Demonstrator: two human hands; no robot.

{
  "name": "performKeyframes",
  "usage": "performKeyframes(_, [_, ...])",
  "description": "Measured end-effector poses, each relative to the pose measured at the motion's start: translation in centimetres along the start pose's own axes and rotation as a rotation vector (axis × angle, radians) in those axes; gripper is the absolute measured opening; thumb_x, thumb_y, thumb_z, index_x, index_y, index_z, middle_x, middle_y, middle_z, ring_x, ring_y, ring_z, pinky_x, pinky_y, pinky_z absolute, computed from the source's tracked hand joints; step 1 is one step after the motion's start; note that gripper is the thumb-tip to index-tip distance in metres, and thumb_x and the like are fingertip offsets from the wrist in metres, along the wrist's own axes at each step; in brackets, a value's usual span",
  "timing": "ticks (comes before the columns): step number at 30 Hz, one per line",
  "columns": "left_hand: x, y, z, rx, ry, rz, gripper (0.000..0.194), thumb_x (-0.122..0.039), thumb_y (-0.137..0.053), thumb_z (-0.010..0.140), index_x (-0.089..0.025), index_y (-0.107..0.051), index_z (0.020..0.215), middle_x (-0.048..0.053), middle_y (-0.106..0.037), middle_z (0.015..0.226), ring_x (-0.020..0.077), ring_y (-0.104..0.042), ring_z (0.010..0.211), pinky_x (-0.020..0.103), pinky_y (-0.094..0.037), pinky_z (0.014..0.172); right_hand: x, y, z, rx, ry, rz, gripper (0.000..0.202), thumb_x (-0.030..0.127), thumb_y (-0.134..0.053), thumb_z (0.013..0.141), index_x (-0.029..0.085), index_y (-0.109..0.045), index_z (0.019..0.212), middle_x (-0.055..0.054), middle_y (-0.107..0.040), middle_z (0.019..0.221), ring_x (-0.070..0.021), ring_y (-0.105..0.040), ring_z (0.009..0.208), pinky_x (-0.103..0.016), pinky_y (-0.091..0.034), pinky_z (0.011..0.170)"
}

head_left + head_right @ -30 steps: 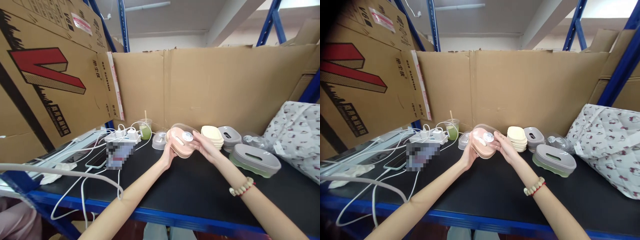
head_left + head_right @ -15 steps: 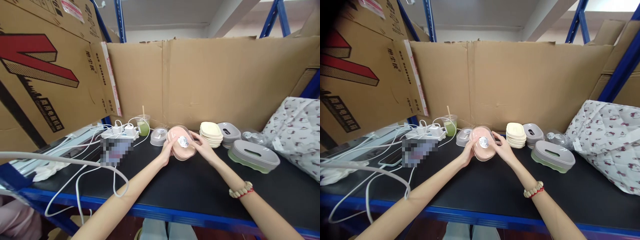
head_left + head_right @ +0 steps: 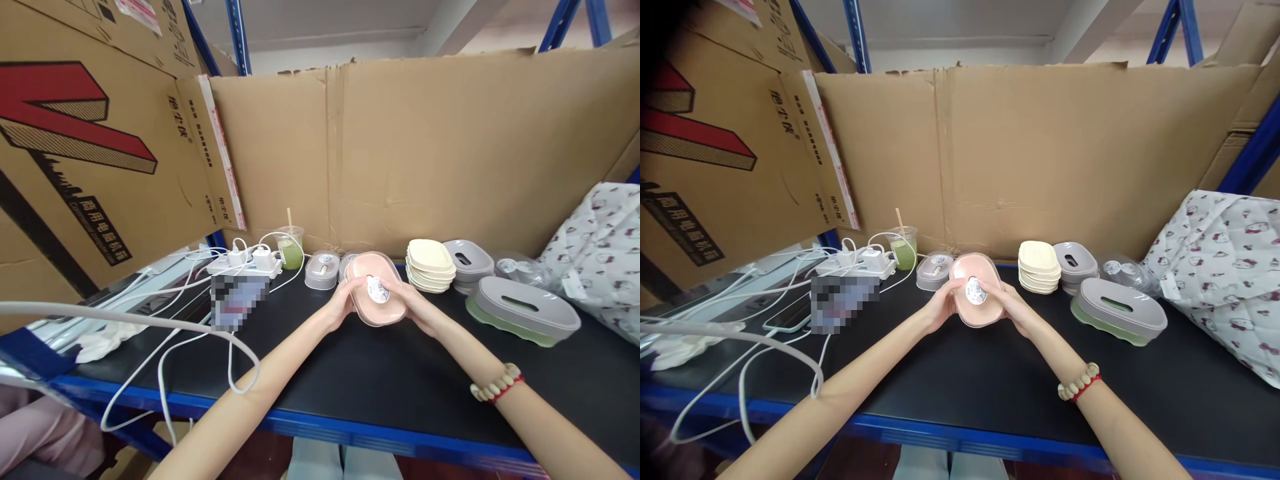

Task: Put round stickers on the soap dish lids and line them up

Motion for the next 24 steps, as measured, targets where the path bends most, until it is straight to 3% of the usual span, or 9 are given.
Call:
performKeyframes(5, [-1.7,0.9,0.0,-0.128,-0.184,0.041,0.051,-0.036,-0.06,0.071,-0.017,-0.049,0.117,0.008,-0.056,0.116,0.0203,-0.055,0.102,0.025,-0.046,0.075,0.7,-0.3,-0.1,0.023,0.062,-0.014,0.057,0.044,-0.071,0.064,0.016,-0.058,0.113,-0.007,-0.062,0.108,-0.0191,-0.059,0.096,-0.022,-0.049,0.071])
performKeyframes(9, [-3.4,0.9,-0.6,-0.174,-0.342,0.046,0.031,-0.027,-0.062,0.07,-0.014,-0.056,0.097,0.005,-0.061,0.104,0.0151,-0.054,0.1,0.02,-0.042,0.085,1.6,-0.9,-0.6,0.027,0.128,-0.046,0.063,0.038,-0.077,0.056,0.013,-0.057,0.11,-0.009,-0.061,0.109,-0.0196,-0.058,0.1,-0.026,-0.047,0.084])
performKeyframes(12, [-3.8,0.6,-0.9,-0.157,-0.383,0.05,0.029,-0.028,-0.062,0.069,-0.014,-0.057,0.094,0.005,-0.062,0.099,0.0154,-0.055,0.097,0.022,-0.042,0.084,2.1,-1.0,-0.9,0.011,0.176,-0.044,0.066,0.034,-0.078,0.054,0.015,-0.055,0.113,-0.008,-0.059,0.114,-0.0201,-0.054,0.107,-0.028,-0.045,0.09])
performKeyframes(17, [-3.9,-0.1,-0.9,-0.088,-0.409,0.077,0.034,-0.025,-0.067,0.065,-0.015,-0.056,0.096,0.005,-0.061,0.101,0.0163,-0.055,0.099,0.023,-0.042,0.086,3.1,-0.4,-0.8,-0.04,0.302,-0.004,0.063,0.044,-0.072,0.059,0.017,-0.054,0.113,-0.007,-0.055,0.12,-0.0195,-0.05,0.113,-0.029,-0.041,0.096])
performKeyframes(24, [-4.5,-1.6,-1.8,0.046,-0.494,0.165,0.038,-0.03,-0.064,0.068,-0.016,-0.051,0.1,0.006,-0.058,0.107,0.0159,-0.054,0.103,0.022,-0.04,0.088,3.2,-0.3,-0.9,-0.039,0.328,-0.03,0.066,0.05,-0.071,0.057,0.014,-0.054,0.109,-0.008,-0.057,0.117,-0.0196,-0.051,0.111,-0.028,-0.041,0.094])
Point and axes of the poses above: each hand's wrist, its own z-axis towards the middle knuckle, its own y-axis out of the back of the hand, x = y × z, the point moved 9 cm from there along z, towards the middle knuckle
